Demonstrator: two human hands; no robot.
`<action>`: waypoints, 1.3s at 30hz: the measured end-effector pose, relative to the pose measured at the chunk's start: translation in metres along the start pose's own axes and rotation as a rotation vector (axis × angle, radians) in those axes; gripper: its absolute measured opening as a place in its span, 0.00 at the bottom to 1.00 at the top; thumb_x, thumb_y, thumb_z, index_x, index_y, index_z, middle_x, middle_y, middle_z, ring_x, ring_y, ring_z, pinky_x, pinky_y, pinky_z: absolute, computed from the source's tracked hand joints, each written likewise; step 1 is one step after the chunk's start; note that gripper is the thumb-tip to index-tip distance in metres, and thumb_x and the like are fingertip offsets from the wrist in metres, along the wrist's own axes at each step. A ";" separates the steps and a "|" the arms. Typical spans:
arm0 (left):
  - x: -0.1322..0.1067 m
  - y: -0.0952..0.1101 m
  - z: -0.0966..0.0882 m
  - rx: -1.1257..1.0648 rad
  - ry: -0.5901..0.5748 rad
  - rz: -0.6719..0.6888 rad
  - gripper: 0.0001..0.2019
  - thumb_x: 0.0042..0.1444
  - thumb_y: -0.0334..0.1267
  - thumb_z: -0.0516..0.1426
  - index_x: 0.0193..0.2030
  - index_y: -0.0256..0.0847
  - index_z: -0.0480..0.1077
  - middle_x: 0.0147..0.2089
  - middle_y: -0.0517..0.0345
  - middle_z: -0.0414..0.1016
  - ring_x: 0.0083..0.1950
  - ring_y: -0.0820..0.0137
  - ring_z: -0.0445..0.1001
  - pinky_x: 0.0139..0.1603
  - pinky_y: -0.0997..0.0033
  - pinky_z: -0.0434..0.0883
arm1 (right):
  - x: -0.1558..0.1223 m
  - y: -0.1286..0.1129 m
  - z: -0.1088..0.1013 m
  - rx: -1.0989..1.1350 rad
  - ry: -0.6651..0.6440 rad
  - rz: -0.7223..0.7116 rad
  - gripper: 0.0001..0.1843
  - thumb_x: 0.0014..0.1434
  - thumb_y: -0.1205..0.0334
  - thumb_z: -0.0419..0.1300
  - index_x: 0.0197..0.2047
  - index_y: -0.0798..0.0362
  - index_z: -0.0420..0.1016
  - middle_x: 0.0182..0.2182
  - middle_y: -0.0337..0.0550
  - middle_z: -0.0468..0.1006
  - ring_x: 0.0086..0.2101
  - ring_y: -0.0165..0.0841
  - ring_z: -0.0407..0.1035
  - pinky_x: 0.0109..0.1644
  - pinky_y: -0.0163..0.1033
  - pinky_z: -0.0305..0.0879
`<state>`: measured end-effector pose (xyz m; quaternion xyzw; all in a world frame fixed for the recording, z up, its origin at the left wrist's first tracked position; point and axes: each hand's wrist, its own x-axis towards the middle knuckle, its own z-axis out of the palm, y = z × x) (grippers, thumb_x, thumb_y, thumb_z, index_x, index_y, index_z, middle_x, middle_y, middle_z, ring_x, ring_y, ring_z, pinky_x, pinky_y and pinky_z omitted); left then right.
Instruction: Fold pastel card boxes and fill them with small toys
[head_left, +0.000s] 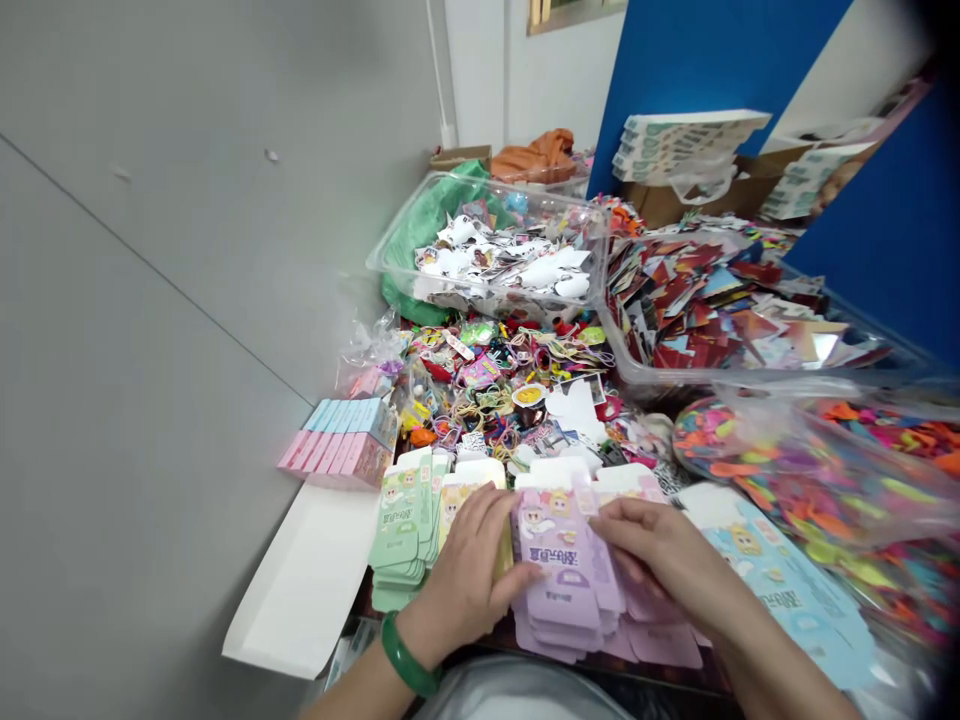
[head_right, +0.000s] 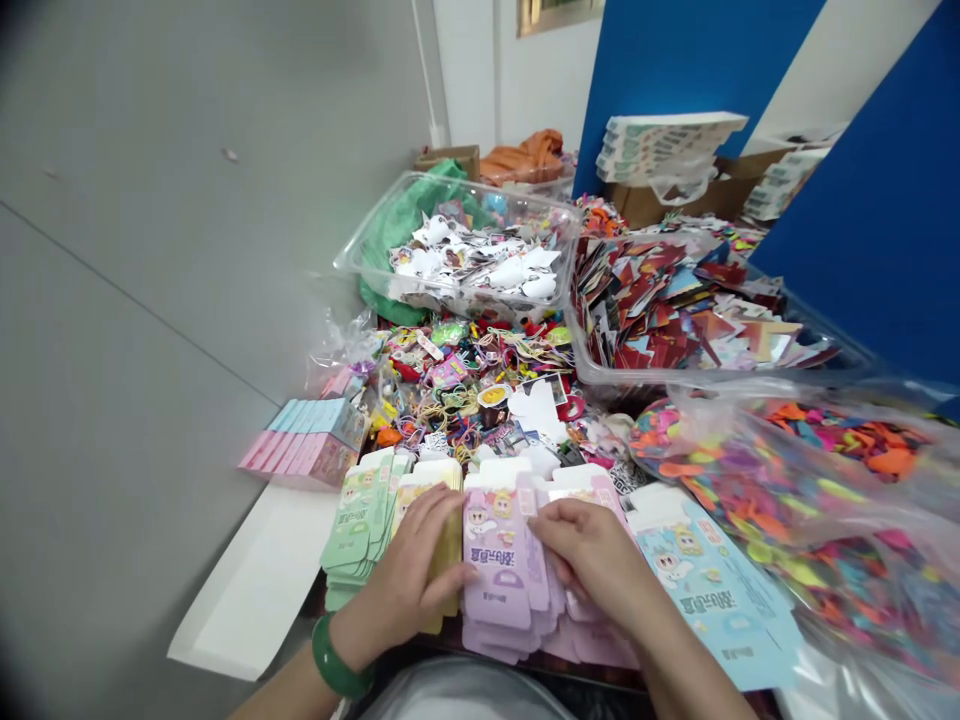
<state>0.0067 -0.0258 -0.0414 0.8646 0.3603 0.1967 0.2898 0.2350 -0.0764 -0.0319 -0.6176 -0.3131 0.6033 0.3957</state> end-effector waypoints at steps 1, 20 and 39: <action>0.002 0.003 -0.005 -0.107 0.055 -0.027 0.29 0.59 0.50 0.57 0.63 0.41 0.58 0.63 0.39 0.65 0.66 0.52 0.60 0.67 0.42 0.58 | -0.003 -0.005 -0.004 0.015 0.011 -0.013 0.22 0.46 0.42 0.65 0.23 0.52 0.66 0.09 0.29 0.58 0.12 0.21 0.47 0.17 0.31 0.41; 0.034 0.056 -0.009 -1.532 -0.532 -0.193 0.34 0.33 0.44 0.72 0.51 0.34 0.74 0.47 0.39 0.80 0.50 0.50 0.78 0.52 0.57 0.71 | -0.030 -0.009 0.004 0.281 0.125 -0.648 0.18 0.50 0.54 0.70 0.44 0.46 0.76 0.39 0.44 0.79 0.37 0.36 0.74 0.38 0.39 0.73; 0.061 0.064 -0.006 -1.131 -0.022 -0.468 0.27 0.38 0.39 0.72 0.46 0.36 0.72 0.40 0.52 0.79 0.38 0.66 0.77 0.40 0.68 0.72 | 0.008 0.003 0.020 0.473 0.056 -0.542 0.17 0.54 0.55 0.67 0.48 0.45 0.75 0.41 0.43 0.78 0.42 0.37 0.72 0.46 0.40 0.68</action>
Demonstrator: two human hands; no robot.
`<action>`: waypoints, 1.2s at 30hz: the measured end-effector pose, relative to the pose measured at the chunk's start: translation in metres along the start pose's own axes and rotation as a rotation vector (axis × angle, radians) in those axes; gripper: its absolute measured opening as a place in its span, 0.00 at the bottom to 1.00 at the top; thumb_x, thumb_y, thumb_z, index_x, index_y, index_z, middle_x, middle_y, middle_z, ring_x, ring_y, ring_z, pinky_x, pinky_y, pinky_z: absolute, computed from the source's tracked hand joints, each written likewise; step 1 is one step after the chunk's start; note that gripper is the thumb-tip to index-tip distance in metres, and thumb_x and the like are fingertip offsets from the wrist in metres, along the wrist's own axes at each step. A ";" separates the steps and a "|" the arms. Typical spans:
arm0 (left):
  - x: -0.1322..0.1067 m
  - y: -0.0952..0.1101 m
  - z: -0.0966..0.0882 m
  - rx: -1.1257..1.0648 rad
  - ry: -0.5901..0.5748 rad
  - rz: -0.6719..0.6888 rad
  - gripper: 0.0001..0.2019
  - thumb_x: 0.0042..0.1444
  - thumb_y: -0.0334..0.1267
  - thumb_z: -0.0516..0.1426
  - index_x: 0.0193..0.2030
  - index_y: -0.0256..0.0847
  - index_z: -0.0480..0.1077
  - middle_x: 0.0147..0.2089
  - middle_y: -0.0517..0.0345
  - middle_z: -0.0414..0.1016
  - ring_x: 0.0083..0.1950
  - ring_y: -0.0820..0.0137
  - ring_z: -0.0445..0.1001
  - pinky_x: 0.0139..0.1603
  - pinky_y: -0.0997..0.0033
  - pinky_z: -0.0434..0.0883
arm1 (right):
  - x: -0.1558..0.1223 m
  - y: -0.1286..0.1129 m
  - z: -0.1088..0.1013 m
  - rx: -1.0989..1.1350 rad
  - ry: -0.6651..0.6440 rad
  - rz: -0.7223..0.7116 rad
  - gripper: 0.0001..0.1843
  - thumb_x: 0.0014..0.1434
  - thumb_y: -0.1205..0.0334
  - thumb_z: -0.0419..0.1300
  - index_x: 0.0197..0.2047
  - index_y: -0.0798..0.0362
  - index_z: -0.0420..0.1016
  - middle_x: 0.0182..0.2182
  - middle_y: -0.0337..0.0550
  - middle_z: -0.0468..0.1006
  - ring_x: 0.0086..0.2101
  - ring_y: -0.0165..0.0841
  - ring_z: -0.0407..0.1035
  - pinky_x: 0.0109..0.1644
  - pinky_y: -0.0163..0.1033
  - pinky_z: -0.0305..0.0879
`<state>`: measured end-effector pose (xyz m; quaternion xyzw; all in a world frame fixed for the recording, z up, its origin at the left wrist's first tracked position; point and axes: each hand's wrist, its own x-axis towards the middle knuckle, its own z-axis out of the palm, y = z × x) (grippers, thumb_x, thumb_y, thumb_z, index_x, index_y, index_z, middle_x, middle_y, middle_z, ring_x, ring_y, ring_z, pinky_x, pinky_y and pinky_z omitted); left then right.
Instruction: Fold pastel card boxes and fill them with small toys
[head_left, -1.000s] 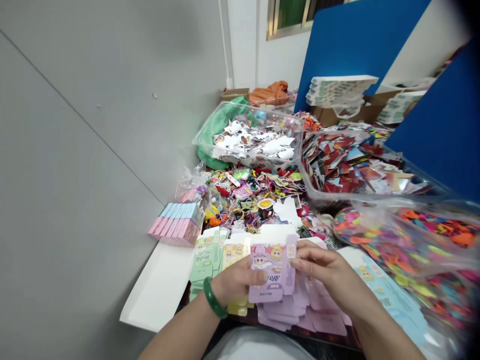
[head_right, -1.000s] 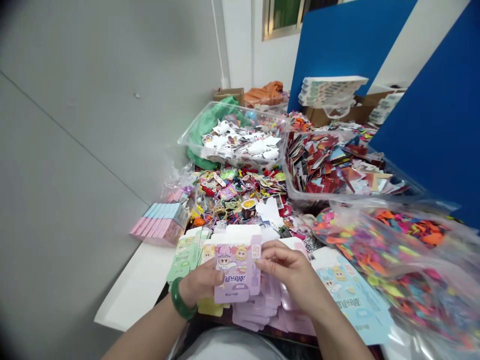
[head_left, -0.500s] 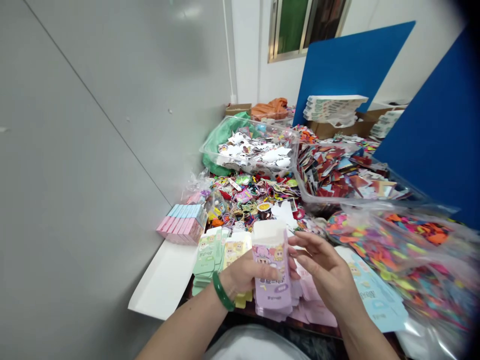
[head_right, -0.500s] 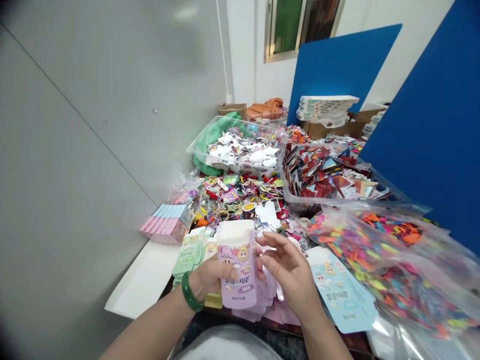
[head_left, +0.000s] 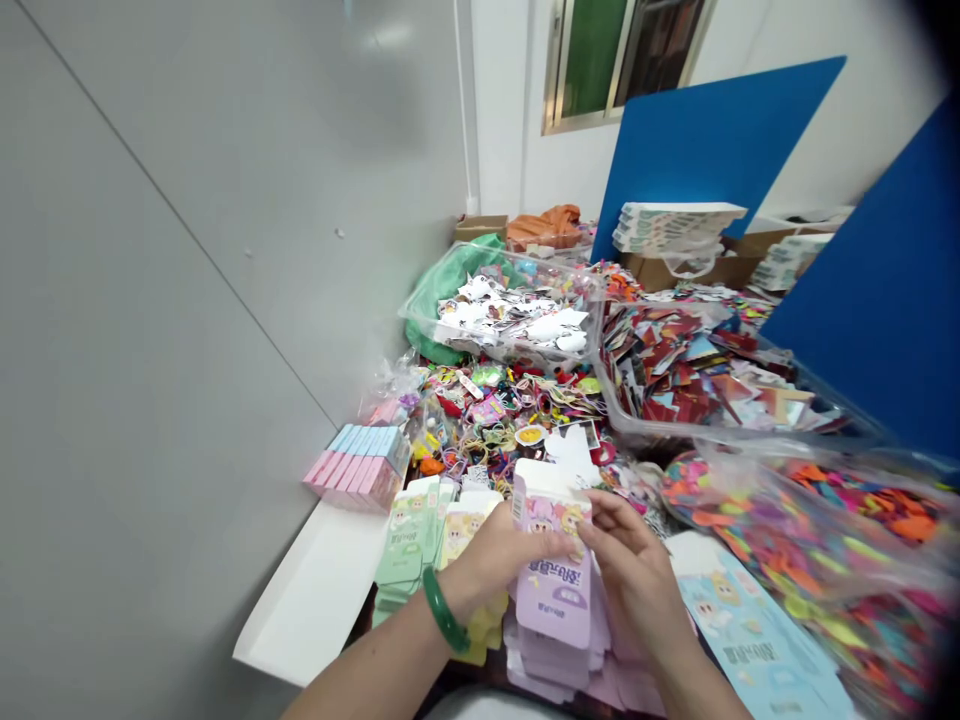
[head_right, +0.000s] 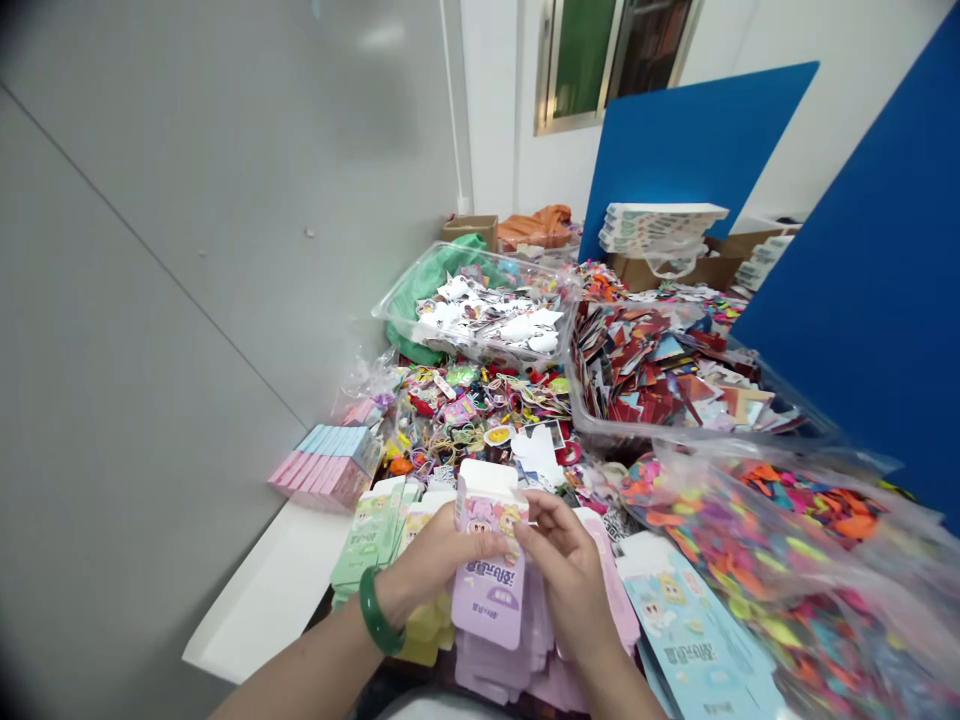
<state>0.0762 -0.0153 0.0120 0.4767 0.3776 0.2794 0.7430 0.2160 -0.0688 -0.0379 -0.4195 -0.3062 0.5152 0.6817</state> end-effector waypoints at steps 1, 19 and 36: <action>0.003 -0.001 0.000 0.031 0.041 0.062 0.29 0.40 0.39 0.71 0.50 0.38 0.68 0.42 0.52 0.79 0.40 0.66 0.77 0.41 0.68 0.72 | 0.003 0.000 0.000 0.017 0.024 0.009 0.17 0.54 0.55 0.67 0.47 0.45 0.75 0.41 0.42 0.78 0.42 0.37 0.72 0.45 0.40 0.68; 0.036 -0.001 -0.006 0.318 0.286 0.301 0.16 0.56 0.47 0.60 0.25 0.40 0.62 0.23 0.66 0.58 0.27 0.75 0.56 0.30 0.73 0.56 | 0.026 -0.007 -0.002 -0.270 0.055 -0.030 0.17 0.53 0.49 0.67 0.42 0.50 0.78 0.36 0.46 0.79 0.36 0.38 0.72 0.35 0.38 0.69; 0.023 -0.005 -0.012 -0.093 -0.170 -0.145 0.21 0.40 0.41 0.71 0.40 0.36 0.72 0.32 0.60 0.72 0.31 0.74 0.68 0.36 0.74 0.64 | 0.033 -0.023 -0.014 -0.508 -0.116 -0.272 0.08 0.54 0.54 0.66 0.34 0.49 0.80 0.39 0.48 0.82 0.41 0.42 0.75 0.47 0.46 0.71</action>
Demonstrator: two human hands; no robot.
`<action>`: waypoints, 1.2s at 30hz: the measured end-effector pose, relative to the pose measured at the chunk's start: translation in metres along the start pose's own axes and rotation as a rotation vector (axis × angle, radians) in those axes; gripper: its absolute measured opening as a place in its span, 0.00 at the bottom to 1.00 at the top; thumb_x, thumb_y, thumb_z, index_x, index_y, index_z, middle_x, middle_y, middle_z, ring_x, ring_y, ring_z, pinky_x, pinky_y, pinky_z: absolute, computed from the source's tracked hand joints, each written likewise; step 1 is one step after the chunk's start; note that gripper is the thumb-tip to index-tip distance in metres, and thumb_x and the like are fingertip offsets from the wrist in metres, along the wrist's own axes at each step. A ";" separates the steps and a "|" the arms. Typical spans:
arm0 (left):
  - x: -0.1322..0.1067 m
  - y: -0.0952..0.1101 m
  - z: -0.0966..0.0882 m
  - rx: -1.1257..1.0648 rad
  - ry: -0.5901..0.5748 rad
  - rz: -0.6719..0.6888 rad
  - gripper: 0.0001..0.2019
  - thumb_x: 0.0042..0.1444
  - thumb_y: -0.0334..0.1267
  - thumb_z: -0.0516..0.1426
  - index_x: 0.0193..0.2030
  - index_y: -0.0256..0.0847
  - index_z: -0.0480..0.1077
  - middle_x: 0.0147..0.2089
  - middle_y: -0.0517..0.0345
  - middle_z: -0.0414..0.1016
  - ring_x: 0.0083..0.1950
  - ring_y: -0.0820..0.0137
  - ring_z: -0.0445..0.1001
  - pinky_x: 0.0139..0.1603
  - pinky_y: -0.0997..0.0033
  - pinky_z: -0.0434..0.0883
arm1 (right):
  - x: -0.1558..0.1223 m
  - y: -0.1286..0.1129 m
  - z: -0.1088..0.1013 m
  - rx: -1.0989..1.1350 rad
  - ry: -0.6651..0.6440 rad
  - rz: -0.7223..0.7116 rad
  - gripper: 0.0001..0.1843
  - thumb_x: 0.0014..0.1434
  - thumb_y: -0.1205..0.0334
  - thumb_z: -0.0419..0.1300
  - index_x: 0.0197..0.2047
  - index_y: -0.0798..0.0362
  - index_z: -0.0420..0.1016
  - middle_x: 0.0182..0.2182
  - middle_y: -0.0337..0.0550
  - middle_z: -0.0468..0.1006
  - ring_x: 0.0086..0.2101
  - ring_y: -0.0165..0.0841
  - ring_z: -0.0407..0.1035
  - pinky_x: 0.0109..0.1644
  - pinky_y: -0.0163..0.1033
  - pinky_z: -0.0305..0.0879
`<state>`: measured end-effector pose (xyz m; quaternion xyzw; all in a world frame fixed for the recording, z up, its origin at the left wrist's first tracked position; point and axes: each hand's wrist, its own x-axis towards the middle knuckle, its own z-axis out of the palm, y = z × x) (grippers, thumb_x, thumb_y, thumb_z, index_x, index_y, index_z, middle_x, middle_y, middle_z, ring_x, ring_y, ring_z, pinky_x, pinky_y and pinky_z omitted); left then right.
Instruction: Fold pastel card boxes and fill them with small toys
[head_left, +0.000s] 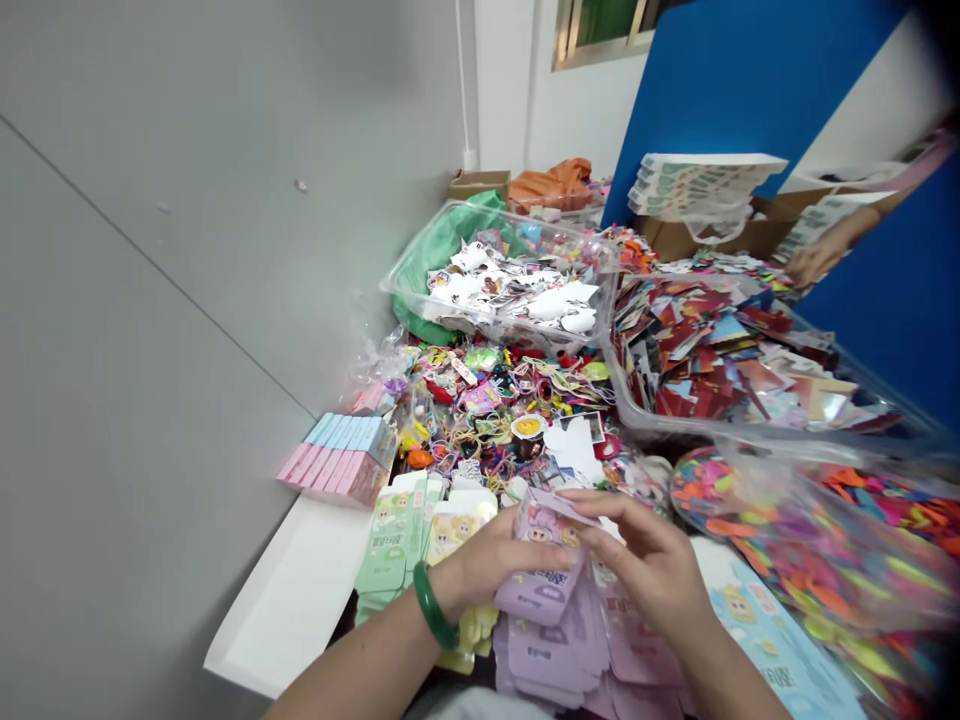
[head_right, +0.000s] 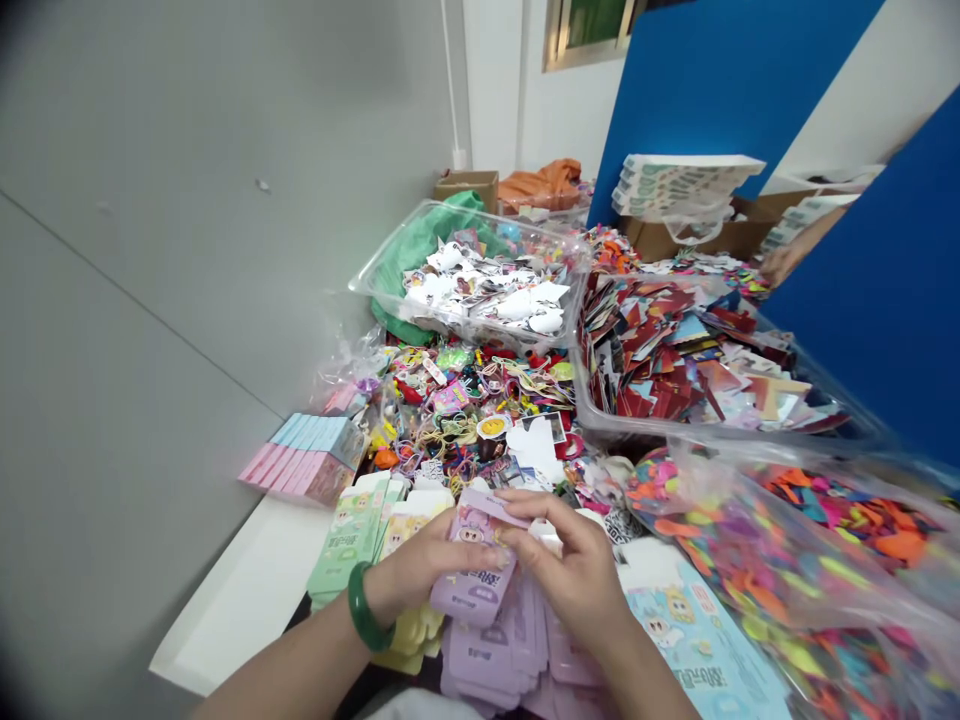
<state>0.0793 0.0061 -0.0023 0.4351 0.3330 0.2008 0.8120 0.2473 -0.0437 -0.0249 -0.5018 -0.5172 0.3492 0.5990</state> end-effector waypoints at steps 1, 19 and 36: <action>-0.001 0.001 -0.001 0.043 -0.003 0.010 0.20 0.41 0.41 0.71 0.39 0.36 0.72 0.32 0.60 0.71 0.32 0.75 0.67 0.36 0.74 0.64 | 0.001 -0.001 -0.001 0.004 -0.027 0.001 0.07 0.54 0.54 0.67 0.32 0.49 0.80 0.39 0.48 0.82 0.42 0.42 0.75 0.47 0.46 0.71; -0.004 -0.007 0.003 0.011 0.011 -0.131 0.16 0.38 0.40 0.70 0.31 0.36 0.71 0.25 0.64 0.68 0.25 0.77 0.63 0.30 0.74 0.59 | 0.000 -0.007 -0.004 0.001 -0.156 -0.037 0.07 0.58 0.56 0.64 0.35 0.45 0.85 0.34 0.46 0.82 0.37 0.37 0.75 0.42 0.43 0.72; -0.007 -0.008 0.001 0.110 0.018 -0.047 0.21 0.61 0.51 0.54 0.56 0.42 0.66 0.49 0.48 0.73 0.44 0.64 0.74 0.45 0.62 0.69 | -0.010 0.002 -0.011 0.205 0.006 0.385 0.16 0.53 0.48 0.66 0.41 0.47 0.83 0.36 0.44 0.82 0.34 0.37 0.74 0.36 0.39 0.70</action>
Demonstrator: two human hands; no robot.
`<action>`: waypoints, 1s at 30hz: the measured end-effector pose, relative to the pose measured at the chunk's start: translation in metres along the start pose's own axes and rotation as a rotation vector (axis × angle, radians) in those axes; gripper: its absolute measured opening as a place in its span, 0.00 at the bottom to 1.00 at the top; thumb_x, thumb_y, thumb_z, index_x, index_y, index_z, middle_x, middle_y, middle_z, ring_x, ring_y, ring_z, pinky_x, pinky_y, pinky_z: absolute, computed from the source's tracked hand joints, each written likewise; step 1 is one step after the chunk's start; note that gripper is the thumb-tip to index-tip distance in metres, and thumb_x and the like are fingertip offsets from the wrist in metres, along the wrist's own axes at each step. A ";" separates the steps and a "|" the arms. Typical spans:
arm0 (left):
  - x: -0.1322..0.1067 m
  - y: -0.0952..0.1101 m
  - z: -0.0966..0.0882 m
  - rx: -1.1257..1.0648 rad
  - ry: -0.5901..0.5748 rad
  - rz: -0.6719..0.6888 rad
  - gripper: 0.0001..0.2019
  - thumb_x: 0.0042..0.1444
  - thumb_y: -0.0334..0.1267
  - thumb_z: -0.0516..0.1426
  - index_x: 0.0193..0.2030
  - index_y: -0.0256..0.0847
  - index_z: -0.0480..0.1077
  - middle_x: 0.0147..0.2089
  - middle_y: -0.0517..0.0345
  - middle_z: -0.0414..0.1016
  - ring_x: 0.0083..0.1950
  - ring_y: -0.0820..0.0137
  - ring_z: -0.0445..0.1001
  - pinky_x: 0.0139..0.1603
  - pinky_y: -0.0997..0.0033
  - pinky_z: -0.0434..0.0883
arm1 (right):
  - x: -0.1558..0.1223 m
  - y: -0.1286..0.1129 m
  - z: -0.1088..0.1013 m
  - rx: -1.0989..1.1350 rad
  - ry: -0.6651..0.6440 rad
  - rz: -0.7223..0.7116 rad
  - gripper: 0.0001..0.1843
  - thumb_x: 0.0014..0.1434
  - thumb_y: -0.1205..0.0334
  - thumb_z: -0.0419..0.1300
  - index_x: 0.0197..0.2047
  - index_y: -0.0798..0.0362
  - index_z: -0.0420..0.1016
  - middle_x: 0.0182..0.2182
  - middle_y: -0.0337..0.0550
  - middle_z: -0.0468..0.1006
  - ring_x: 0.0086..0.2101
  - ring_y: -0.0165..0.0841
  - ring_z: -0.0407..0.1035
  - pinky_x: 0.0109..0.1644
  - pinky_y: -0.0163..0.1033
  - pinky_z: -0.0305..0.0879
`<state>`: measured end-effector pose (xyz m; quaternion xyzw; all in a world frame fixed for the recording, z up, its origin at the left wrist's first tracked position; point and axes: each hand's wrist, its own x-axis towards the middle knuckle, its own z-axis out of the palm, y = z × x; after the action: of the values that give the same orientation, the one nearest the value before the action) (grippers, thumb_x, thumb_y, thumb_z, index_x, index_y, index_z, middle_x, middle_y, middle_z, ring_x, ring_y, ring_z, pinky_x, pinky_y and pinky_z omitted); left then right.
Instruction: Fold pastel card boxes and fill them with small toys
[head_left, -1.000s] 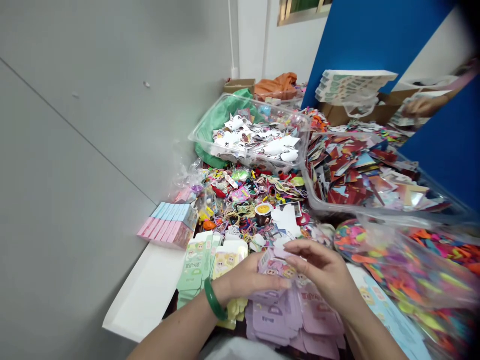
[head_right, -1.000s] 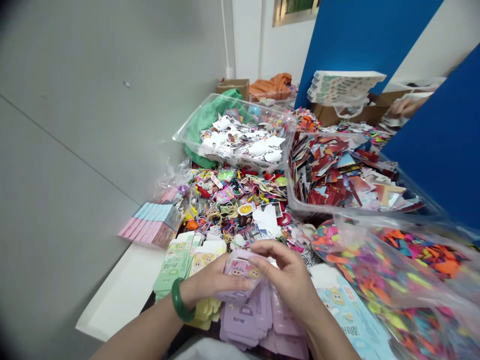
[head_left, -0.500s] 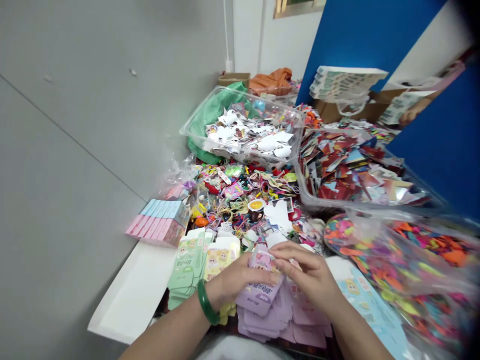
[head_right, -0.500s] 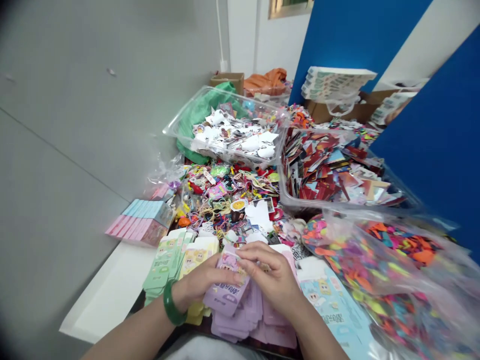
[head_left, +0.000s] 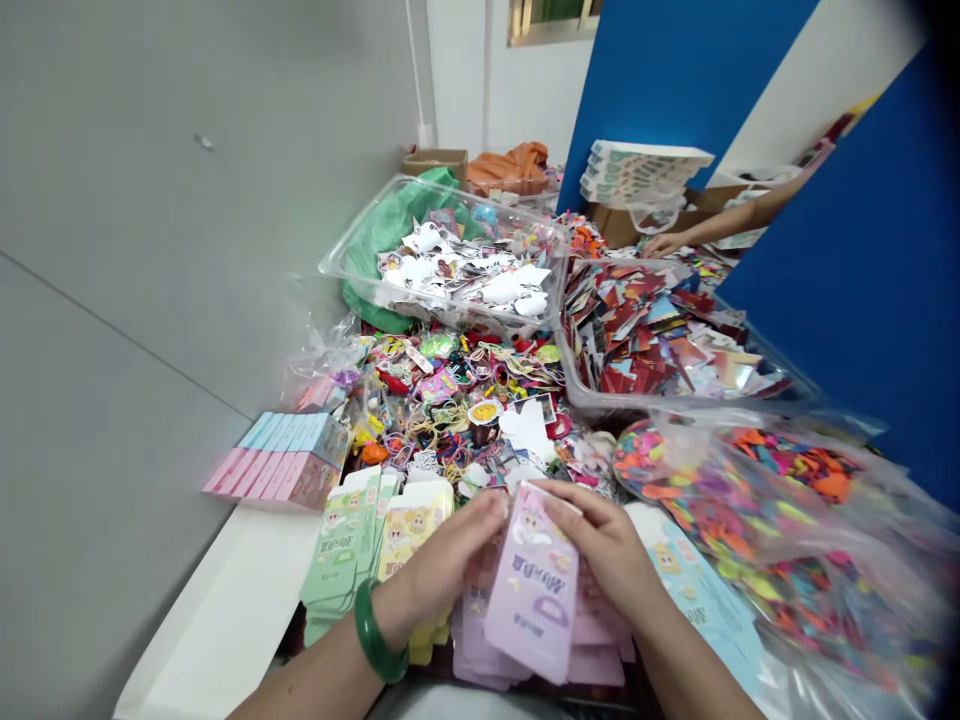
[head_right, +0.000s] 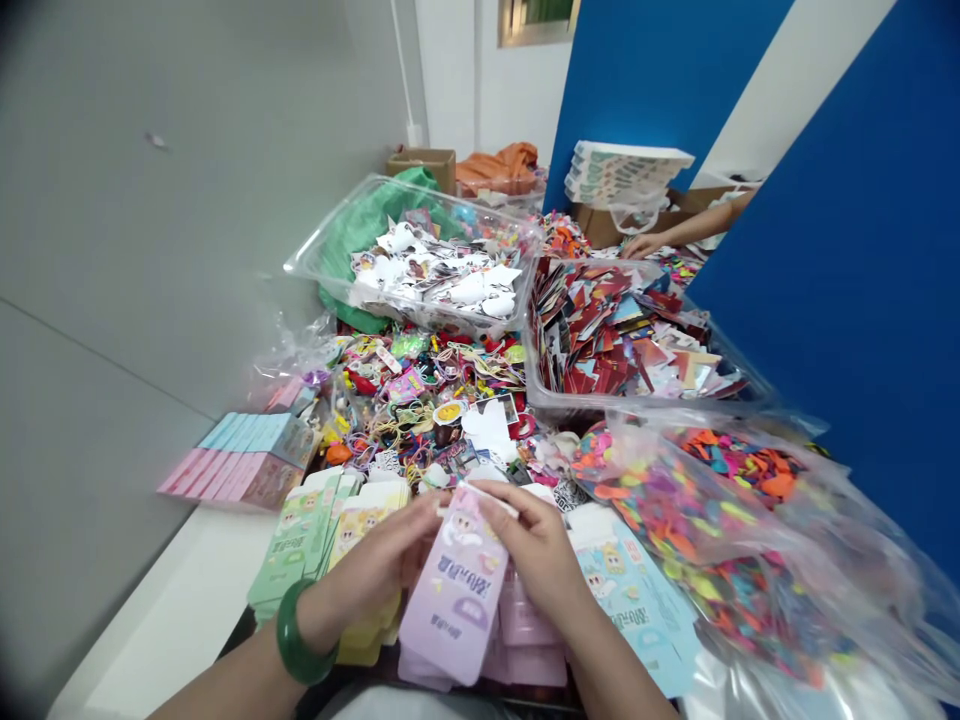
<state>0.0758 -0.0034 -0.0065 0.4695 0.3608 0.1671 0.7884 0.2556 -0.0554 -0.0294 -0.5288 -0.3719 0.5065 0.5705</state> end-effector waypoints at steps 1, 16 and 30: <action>-0.001 0.001 -0.002 0.077 0.024 0.088 0.22 0.62 0.49 0.54 0.60 0.46 0.63 0.55 0.46 0.70 0.51 0.61 0.73 0.50 0.58 0.69 | 0.001 0.001 -0.002 0.054 0.019 0.080 0.17 0.52 0.47 0.66 0.40 0.49 0.83 0.33 0.43 0.82 0.31 0.35 0.73 0.33 0.38 0.68; -0.014 0.004 -0.037 0.196 0.241 0.441 0.17 0.56 0.44 0.62 0.51 0.43 0.69 0.50 0.53 0.78 0.52 0.62 0.75 0.54 0.62 0.71 | 0.128 0.016 0.009 -0.940 -0.282 -0.239 0.14 0.41 0.68 0.69 0.35 0.53 0.77 0.39 0.46 0.77 0.41 0.39 0.68 0.44 0.38 0.61; -0.015 0.007 -0.055 0.341 0.299 0.624 0.13 0.57 0.39 0.62 0.50 0.45 0.72 0.47 0.56 0.77 0.48 0.66 0.75 0.48 0.67 0.72 | 0.134 -0.003 -0.030 -0.847 -0.191 -0.173 0.09 0.51 0.56 0.61 0.25 0.52 0.76 0.24 0.39 0.77 0.29 0.33 0.69 0.34 0.36 0.61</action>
<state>0.0259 0.0252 -0.0107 0.6514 0.3341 0.4033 0.5491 0.3127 0.0686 -0.0463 -0.6336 -0.6407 0.3065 0.3067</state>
